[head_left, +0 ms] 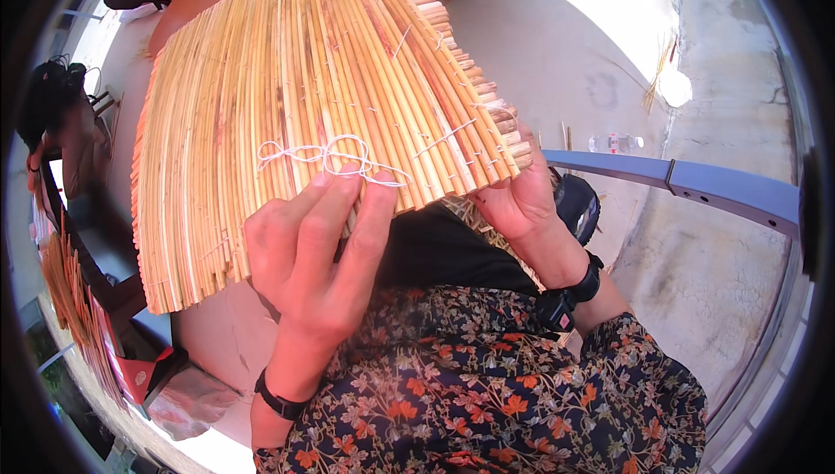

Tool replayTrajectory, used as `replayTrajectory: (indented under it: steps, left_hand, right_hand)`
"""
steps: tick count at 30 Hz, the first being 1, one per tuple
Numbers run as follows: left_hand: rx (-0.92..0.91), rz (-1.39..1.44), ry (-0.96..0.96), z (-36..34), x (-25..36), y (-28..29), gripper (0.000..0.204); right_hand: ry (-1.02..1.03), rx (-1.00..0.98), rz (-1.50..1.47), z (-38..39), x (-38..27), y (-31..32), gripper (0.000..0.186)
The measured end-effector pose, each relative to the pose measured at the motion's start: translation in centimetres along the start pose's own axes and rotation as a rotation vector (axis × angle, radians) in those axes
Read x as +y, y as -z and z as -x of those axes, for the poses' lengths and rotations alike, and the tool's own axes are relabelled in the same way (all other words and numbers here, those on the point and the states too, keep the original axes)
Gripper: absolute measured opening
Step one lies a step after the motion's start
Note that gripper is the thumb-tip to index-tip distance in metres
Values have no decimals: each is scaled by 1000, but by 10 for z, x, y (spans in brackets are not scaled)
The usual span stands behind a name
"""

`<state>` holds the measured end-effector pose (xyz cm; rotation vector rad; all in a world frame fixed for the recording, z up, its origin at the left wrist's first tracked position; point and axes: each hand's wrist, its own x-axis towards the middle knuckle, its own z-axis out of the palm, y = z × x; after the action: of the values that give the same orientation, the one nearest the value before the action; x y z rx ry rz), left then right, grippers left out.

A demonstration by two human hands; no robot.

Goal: The person weaves a flat mat using thin bamboo strips and white string. They hold the bundle of strips in their left hand and use their right hand to wrap and tie the string around the strips at regular intervals. The person occasionally flips the mat to work on different sections.

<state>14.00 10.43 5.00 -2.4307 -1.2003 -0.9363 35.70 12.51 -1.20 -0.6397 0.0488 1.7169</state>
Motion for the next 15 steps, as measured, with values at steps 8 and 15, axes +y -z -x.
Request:
replayTrajectory:
  steps: [8, 15]
  left_hand:
    - [-1, -10, 2, 3, -2, -1, 30]
    - [-2, 0, 11, 7, -7, 2, 30]
  right_hand:
    - [-343, -277, -160, -13, -7, 97, 25]
    - [23, 690, -204, 40, -69, 322, 19]
